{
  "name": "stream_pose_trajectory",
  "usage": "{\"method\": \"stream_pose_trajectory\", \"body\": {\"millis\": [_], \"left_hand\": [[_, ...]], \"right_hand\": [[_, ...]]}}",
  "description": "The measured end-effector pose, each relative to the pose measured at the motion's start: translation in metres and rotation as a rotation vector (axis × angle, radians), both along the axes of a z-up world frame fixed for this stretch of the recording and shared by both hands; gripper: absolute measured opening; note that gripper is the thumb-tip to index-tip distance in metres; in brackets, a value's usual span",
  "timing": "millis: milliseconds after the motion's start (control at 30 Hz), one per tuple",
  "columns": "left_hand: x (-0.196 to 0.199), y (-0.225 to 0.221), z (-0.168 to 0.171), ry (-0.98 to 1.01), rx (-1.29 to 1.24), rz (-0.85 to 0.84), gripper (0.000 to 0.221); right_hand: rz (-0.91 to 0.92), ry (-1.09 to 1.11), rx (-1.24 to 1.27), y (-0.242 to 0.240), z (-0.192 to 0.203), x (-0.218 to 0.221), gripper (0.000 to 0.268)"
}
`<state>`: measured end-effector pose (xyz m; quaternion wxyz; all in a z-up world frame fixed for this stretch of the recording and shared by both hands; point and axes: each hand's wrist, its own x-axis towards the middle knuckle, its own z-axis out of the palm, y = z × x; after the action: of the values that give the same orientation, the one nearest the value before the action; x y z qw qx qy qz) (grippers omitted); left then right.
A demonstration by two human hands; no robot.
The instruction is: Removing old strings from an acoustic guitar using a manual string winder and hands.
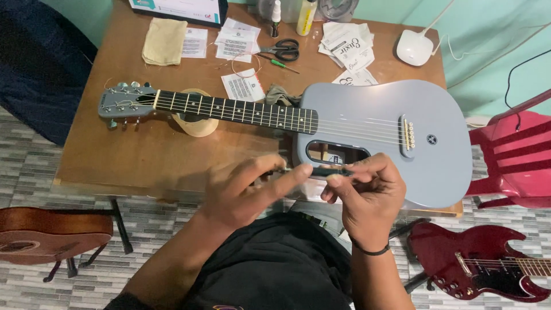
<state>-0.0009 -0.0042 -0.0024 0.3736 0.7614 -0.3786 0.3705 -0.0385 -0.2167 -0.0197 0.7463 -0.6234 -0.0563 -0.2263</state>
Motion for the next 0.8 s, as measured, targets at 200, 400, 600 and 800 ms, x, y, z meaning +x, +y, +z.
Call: {"method": "stream_pose_trajectory", "body": {"millis": [200, 400, 600, 800], "left_hand": [[0.006, -0.009, 0.026, 0.088, 0.072, 0.099, 0.025], [0.003, -0.017, 0.026, 0.170, 0.097, 0.105, 0.024], [0.000, -0.023, 0.041, 0.183, 0.110, 0.066, 0.023], [-0.007, -0.019, 0.039, 0.103, 0.277, 0.160, 0.029]], "right_hand": [[-0.011, 0.156, -0.004, -0.006, 0.001, 0.002, 0.019], [-0.033, 0.169, -0.117, -0.023, 0.007, -0.001, 0.020], [0.009, 0.065, -0.059, -0.039, -0.010, -0.003, 0.032], [0.014, 0.112, -0.104, -0.034, 0.003, -0.009, 0.020]]}}
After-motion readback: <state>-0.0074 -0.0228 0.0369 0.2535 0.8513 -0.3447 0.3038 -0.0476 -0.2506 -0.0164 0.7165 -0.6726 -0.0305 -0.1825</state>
